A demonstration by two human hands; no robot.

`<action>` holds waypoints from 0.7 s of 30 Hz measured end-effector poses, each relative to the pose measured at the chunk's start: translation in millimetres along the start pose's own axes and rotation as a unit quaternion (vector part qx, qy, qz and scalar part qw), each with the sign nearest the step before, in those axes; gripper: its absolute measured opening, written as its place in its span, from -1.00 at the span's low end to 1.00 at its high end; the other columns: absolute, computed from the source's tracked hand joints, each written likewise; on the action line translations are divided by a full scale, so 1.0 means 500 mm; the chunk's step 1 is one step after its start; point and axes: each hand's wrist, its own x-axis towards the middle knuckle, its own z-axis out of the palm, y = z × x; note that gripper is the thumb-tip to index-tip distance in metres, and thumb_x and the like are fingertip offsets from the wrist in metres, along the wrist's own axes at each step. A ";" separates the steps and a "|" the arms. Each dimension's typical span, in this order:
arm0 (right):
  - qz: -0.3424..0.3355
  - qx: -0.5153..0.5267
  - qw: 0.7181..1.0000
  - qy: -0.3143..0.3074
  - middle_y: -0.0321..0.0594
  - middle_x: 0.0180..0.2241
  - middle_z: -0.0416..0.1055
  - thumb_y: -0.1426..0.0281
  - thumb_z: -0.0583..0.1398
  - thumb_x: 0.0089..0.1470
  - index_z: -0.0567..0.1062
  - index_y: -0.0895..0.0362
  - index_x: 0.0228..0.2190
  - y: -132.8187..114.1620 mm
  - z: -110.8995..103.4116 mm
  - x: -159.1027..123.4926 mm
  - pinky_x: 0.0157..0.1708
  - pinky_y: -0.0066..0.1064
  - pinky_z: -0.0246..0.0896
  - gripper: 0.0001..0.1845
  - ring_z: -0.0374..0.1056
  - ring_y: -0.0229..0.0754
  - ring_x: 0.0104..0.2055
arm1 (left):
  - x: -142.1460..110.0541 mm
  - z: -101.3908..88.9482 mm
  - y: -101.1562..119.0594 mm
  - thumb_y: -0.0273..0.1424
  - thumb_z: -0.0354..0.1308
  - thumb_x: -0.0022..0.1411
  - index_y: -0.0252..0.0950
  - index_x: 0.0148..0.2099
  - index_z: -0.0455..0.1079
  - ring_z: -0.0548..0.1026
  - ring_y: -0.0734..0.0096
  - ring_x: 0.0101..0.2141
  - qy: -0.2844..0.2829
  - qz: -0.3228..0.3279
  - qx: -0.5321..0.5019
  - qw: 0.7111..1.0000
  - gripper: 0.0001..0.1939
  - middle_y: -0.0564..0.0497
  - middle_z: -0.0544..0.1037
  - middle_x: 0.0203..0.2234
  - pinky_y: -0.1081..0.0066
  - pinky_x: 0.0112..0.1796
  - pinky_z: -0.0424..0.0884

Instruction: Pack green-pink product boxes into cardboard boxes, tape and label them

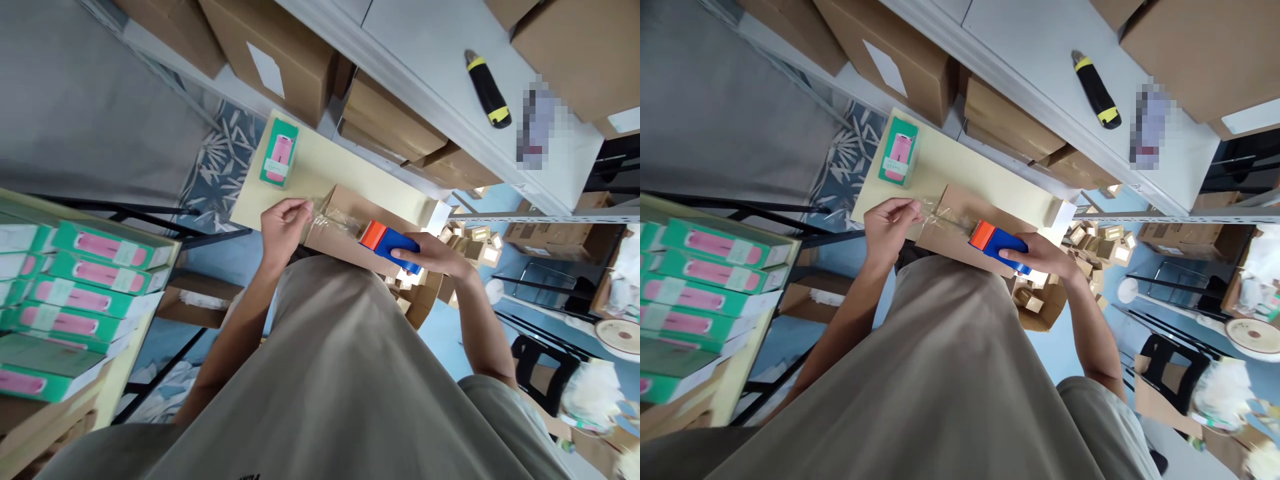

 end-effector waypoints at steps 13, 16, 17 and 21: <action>-0.018 -0.040 0.999 0.001 -0.23 -0.40 0.55 -0.43 0.23 0.23 0.56 0.09 -0.31 -0.009 0.010 0.011 -0.41 -0.32 0.23 -0.21 0.45 -0.15 -0.38 | 0.033 -0.021 -0.050 -0.01 0.46 0.23 -0.25 0.22 0.61 0.59 0.38 -0.31 -0.036 0.051 0.174 0.983 -0.37 -0.03 0.71 -0.18 0.39 -0.18 0.52; -0.023 -0.034 0.999 0.000 -0.24 -0.43 0.56 -0.42 0.23 0.24 0.56 0.09 -0.30 -0.009 0.011 0.011 -0.40 -0.33 0.23 -0.21 0.47 -0.15 -0.39 | 0.039 -0.023 -0.016 -0.06 0.37 0.34 -0.26 0.19 0.65 0.65 0.31 -0.17 -0.114 0.111 0.190 0.969 -0.49 -0.12 0.73 -0.03 0.37 -0.12 0.55; -0.027 -0.032 0.999 0.004 -0.23 -0.43 0.56 -0.42 0.23 0.24 0.56 0.09 -0.30 -0.008 0.012 0.011 -0.40 -0.33 0.23 -0.21 0.46 -0.14 -0.39 | 0.043 -0.021 -0.006 -0.07 0.36 0.35 -0.25 0.15 0.68 0.67 0.28 -0.14 -0.142 0.123 0.196 0.962 -0.53 -0.13 0.73 -0.01 0.36 -0.10 0.56; -0.047 -0.015 0.999 0.008 -0.22 -0.43 0.57 -0.44 0.24 0.22 0.54 0.08 -0.34 -0.007 0.011 0.006 -0.41 -0.31 0.21 -0.21 0.46 -0.13 -0.40 | 0.063 -0.015 0.017 -0.10 0.37 0.33 -0.23 0.06 0.72 0.66 0.23 -0.20 -0.178 0.130 0.224 0.950 -0.61 -0.10 0.75 -0.14 0.29 -0.07 0.58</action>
